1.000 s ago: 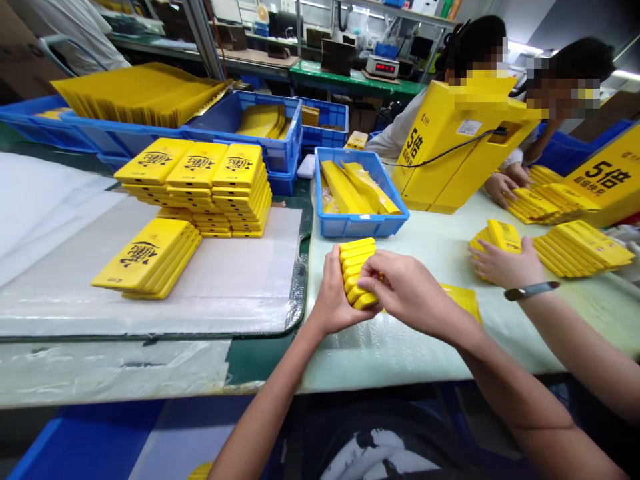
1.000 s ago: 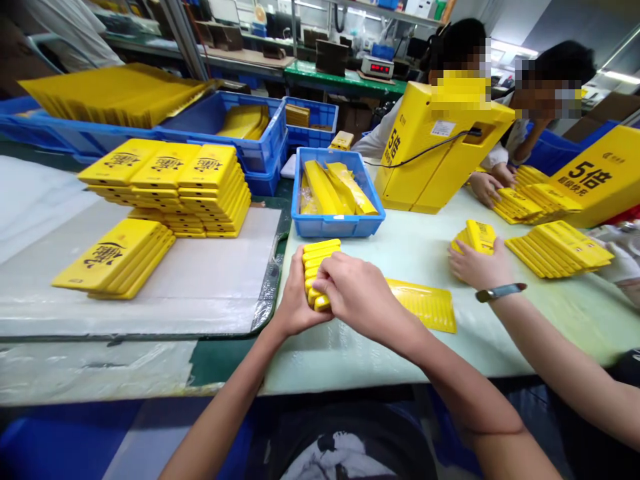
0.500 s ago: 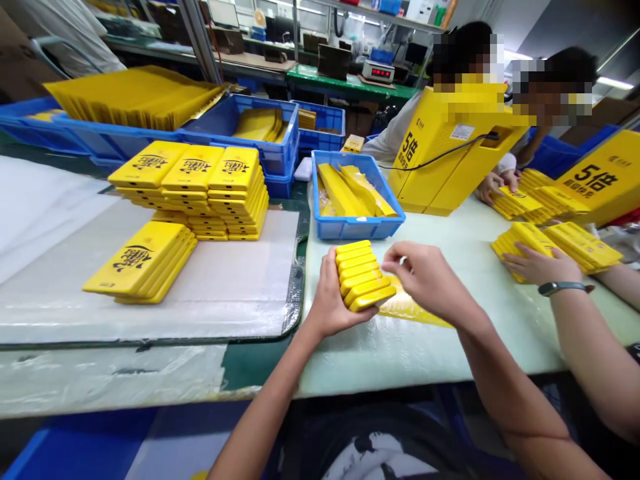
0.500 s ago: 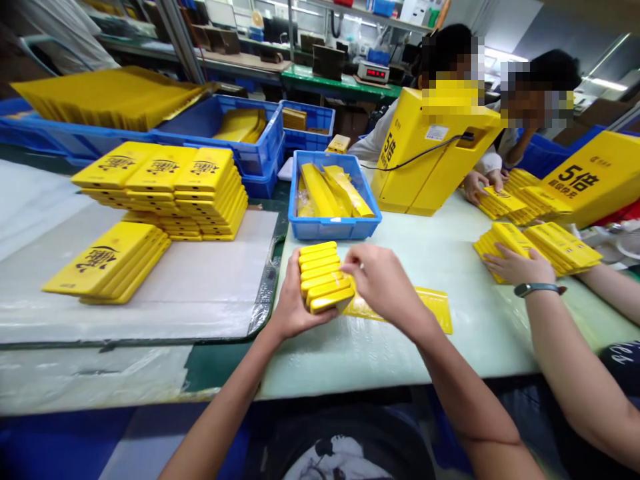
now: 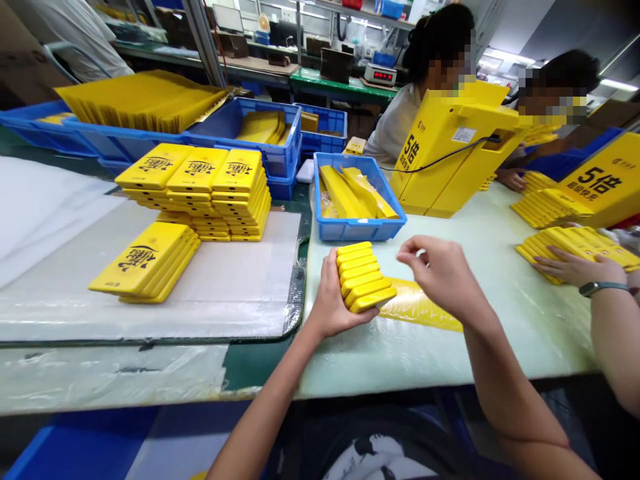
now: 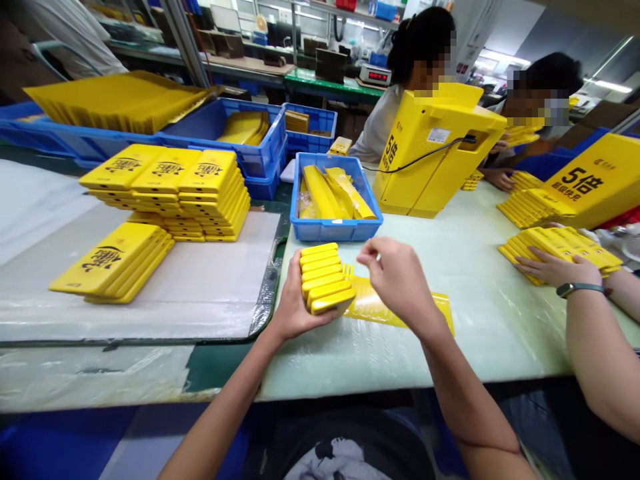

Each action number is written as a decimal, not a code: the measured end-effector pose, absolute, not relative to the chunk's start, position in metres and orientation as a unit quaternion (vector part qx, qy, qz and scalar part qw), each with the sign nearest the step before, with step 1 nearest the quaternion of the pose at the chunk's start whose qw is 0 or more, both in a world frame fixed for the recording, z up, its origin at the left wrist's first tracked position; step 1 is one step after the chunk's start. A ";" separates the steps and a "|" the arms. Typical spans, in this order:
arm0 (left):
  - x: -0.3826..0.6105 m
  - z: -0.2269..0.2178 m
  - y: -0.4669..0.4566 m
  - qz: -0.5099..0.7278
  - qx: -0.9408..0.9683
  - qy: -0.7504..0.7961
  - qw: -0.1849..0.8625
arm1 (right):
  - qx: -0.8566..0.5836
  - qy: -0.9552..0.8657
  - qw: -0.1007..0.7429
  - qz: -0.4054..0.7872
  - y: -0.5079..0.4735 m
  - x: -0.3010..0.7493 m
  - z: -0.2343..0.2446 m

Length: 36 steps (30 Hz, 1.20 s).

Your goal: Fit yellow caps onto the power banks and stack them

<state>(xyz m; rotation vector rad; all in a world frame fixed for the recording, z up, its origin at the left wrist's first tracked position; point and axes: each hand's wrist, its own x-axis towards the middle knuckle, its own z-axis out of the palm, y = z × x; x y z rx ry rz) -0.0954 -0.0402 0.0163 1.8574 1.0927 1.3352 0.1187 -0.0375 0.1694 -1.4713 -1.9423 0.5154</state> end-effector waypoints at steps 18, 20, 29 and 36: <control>-0.094 0.025 -0.040 0.501 0.681 0.417 0.333 | -0.484 -0.773 0.287 0.294 -0.033 0.084 0.179; -0.094 0.027 -0.040 0.500 0.678 0.418 0.340 | -0.483 -0.795 0.244 0.276 -0.037 0.075 0.174; -0.095 0.015 -0.037 0.517 0.681 0.406 0.324 | -0.586 -0.743 0.308 0.097 -0.008 0.127 0.167; -0.093 0.023 -0.039 0.505 0.673 0.415 0.345 | -0.520 -0.806 0.220 0.179 -0.030 0.070 0.164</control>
